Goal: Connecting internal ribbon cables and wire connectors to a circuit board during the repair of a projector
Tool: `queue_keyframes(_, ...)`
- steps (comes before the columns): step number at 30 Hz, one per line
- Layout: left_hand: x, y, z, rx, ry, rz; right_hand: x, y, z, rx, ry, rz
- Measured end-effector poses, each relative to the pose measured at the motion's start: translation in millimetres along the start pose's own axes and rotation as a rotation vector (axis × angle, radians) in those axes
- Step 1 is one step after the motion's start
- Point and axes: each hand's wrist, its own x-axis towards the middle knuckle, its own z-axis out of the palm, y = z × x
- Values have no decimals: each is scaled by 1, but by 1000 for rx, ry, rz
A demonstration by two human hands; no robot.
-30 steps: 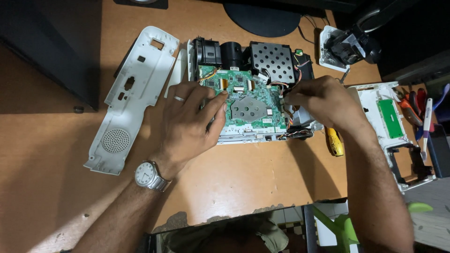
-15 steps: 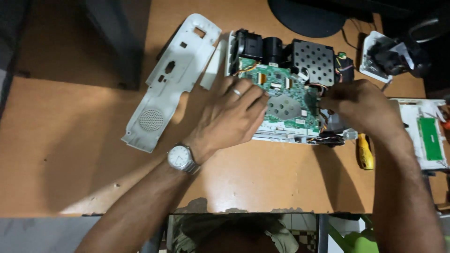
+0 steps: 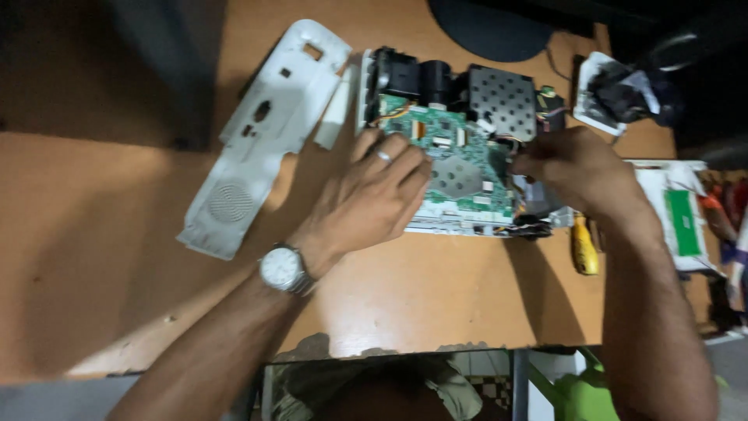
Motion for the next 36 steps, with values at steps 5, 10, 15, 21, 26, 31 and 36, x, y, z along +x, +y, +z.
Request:
queue_keyframes(5, 1, -1, -1, 61, 3, -2, 4, 10, -12, 58, -103, -129)
queue_keyframes(10, 0, -1, -2, 65, 11, -18, 4, 9, -17, 47, -150, -93)
queue_keyframes(15, 1, 0, -5, 37, 59, -18, 18, 13, -13, 21, -211, -232)
queue_keyframes(21, 0, -1, -2, 11, 50, -28, 37, 26, -10, 44, -251, -290)
queue_keyframes(26, -1, -1, -1, 16, 58, -30, 48, 29, -12, 54, -344, -265)
queue_keyframes(31, -1, -1, -1, 14, 72, -27, 48, 26, -13, 67, -365, -258)
queue_keyframes(36, -1, -1, -1, 6, 70, -28, 53, 31, -12, 79, -375, -267)
